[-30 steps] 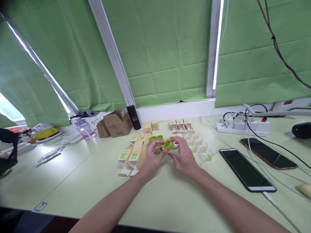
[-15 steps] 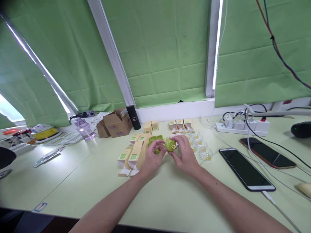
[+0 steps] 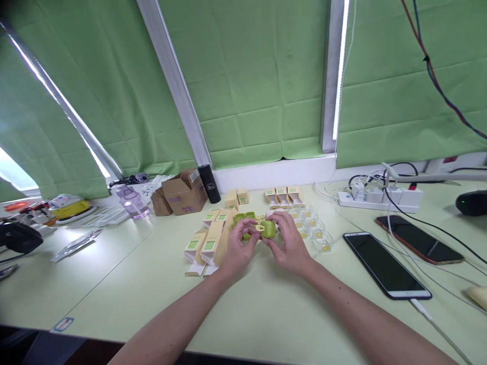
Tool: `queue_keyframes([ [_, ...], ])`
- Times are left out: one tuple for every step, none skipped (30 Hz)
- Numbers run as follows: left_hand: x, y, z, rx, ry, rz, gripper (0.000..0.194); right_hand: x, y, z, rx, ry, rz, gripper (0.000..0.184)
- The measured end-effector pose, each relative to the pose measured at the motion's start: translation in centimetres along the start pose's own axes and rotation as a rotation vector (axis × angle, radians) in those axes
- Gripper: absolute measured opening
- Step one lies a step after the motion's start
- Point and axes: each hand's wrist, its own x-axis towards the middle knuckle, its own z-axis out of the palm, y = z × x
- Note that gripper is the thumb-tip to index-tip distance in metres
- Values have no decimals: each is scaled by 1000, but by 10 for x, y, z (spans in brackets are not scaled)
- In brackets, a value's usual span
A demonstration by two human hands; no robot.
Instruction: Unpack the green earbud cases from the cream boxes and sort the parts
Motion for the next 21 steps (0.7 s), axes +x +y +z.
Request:
queue_keyframes([
  [0, 0, 0, 8, 2, 15, 21, 0, 0, 0, 5, -5, -2, 38],
  [0, 0, 0, 16, 4, 30, 20, 0, -1, 0, 9, -11, -1, 38],
  [0, 0, 0, 27, 6, 43, 20, 0, -1, 0, 12, -17, 2, 38],
  [0, 0, 0, 41, 7, 54, 20, 0, -1, 0, 14, -25, 9, 39],
  [-1, 0, 0, 56, 7, 64, 20, 0, -2, 0, 15, -35, 19, 39],
  [-1, 0, 0, 70, 7, 73, 21, 0, -2, 0, 15, -43, 27, 39],
  [-1, 0, -1, 83, 6, 81, 21, -1, -2, 0, 13, -48, 34, 39],
  [-1, 0, -1, 93, 6, 88, 21, -1, -2, -1, 10, -50, 38, 39],
  [-1, 0, -2, 100, 6, 94, 21, -1, -2, -1, 6, -50, 38, 40],
  [-1, 0, -2, 102, 4, 100, 21, -1, -2, -1, 1, -47, 36, 40],
  [-1, 0, -3, 103, 2, 105, 21, -1, -1, -1, -4, -44, 33, 41],
  [0, 0, -3, 105, -2, 109, 21, -1, 0, 0, -8, -44, 31, 41],
  [0, 1, -4, 107, -6, 111, 20, -1, 0, 0, -11, -46, 30, 42],
  [0, 1, -4, 111, -8, 112, 19, -1, 1, 0, -13, -49, 27, 43],
  [0, 1, -4, 117, -9, 111, 19, -1, 1, 0, -14, -54, 24, 43],
  [0, 0, -4, 124, -9, 109, 18, -1, 2, 0, -15, -58, 20, 44],
  [1, 0, -4, 130, -7, 105, 17, -1, 2, 0, -16, -61, 16, 44],
  [1, 0, -4, 135, -4, 101, 16, -1, 3, 0, -17, -65, 13, 45],
  [1, 0, -4, 139, 0, 98, 15, -1, 3, 0, -18, -67, 9, 45],
  [1, 0, -3, 142, 4, 98, 14, -1, 4, 0, -17, -70, 7, 46],
  [1, -1, -3, 145, 8, 100, 13, -1, 4, 1, -14, -71, 5, 46],
])
